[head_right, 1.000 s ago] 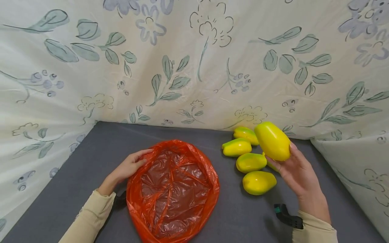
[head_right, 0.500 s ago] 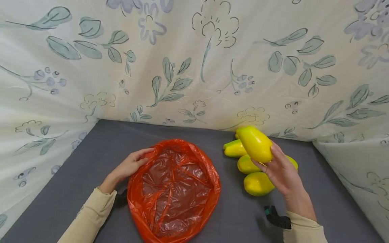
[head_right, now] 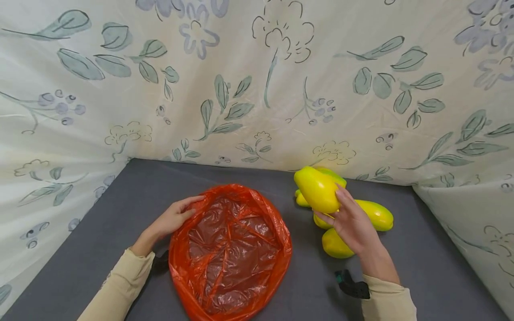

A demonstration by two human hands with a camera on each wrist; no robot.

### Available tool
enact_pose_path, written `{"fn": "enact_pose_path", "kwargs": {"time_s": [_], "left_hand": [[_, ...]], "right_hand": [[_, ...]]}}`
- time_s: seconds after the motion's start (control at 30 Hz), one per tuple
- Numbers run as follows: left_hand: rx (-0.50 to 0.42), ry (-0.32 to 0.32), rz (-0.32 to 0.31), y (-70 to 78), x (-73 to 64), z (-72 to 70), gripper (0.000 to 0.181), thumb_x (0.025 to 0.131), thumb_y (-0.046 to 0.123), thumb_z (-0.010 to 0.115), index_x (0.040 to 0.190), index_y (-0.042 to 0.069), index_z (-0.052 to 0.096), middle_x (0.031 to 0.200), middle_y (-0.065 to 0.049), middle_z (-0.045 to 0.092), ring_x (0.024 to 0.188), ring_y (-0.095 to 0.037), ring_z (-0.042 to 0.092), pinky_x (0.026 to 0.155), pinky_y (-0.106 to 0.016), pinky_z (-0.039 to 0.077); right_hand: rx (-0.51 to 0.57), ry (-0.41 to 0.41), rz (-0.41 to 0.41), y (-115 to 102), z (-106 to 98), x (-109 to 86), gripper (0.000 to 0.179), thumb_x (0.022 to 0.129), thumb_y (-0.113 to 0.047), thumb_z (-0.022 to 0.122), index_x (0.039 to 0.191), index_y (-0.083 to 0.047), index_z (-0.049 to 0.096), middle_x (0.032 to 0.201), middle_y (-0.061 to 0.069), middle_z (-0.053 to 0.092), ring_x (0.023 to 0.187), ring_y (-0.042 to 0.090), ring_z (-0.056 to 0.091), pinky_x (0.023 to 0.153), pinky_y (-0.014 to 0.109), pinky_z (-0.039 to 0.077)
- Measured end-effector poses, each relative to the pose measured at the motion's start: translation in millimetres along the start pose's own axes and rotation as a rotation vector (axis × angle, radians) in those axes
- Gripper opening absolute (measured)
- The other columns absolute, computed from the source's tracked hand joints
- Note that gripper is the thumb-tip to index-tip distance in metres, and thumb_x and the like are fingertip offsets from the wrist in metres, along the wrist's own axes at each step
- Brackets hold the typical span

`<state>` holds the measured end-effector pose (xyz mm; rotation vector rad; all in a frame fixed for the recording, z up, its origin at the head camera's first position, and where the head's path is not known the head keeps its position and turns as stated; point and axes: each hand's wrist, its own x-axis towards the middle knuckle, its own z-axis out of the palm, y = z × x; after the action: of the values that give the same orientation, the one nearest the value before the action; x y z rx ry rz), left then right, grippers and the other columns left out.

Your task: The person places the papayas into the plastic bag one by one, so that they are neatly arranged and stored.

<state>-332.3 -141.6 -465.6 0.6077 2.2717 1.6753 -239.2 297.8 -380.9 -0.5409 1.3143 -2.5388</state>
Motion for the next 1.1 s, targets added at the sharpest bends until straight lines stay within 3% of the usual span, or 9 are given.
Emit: {"fn": "enact_pose_path", "kwargs": {"time_s": [0.27,0.77,0.93,1.1], "left_hand": [[-0.007,0.000,-0.004,-0.8,-1.0,1.3,0.045,0.099,-0.002,0.042,0.144,0.001,0.039,0.129,-0.026,0.051,0.095,-0.030,0.064,0.074,-0.037,0.055],[0.005,-0.005,0.012,-0.3,1.2,0.7,0.044,0.100,-0.001,0.042,0.144,0.000,0.039,0.127,-0.025,0.052,0.095,-0.029,0.064,0.074,-0.036,0.055],[-0.002,-0.004,0.024,0.1,0.3,0.3,0.044,0.100,-0.001,0.041,0.144,0.000,0.039,0.127,-0.026,0.052,0.096,-0.030,0.063,0.074,-0.036,0.055],[-0.014,-0.002,0.016,1.6,-1.1,1.6,0.044,0.100,-0.002,0.041,0.144,0.001,0.038,0.126,-0.025,0.052,0.096,-0.030,0.063,0.075,-0.036,0.055]], "right_hand": [[-0.010,-0.016,0.049,12.5,12.2,9.0,0.040,0.107,-0.018,0.021,0.141,-0.015,0.041,0.132,0.005,0.052,0.117,0.023,0.054,0.098,0.041,0.042],[-0.058,0.017,0.145,26.8,34.0,22.3,0.034,0.107,-0.022,0.026,0.138,-0.015,0.035,0.129,0.005,0.048,0.116,0.021,0.054,0.098,0.044,0.041],[-0.068,0.041,0.139,37.0,39.8,27.2,0.034,0.107,-0.023,0.027,0.139,-0.016,0.036,0.130,0.005,0.046,0.115,0.022,0.053,0.098,0.045,0.041],[-0.117,0.072,0.190,50.4,47.8,32.4,0.034,0.106,-0.024,0.031,0.138,-0.015,0.037,0.130,0.006,0.046,0.113,0.023,0.054,0.098,0.046,0.041]]}}
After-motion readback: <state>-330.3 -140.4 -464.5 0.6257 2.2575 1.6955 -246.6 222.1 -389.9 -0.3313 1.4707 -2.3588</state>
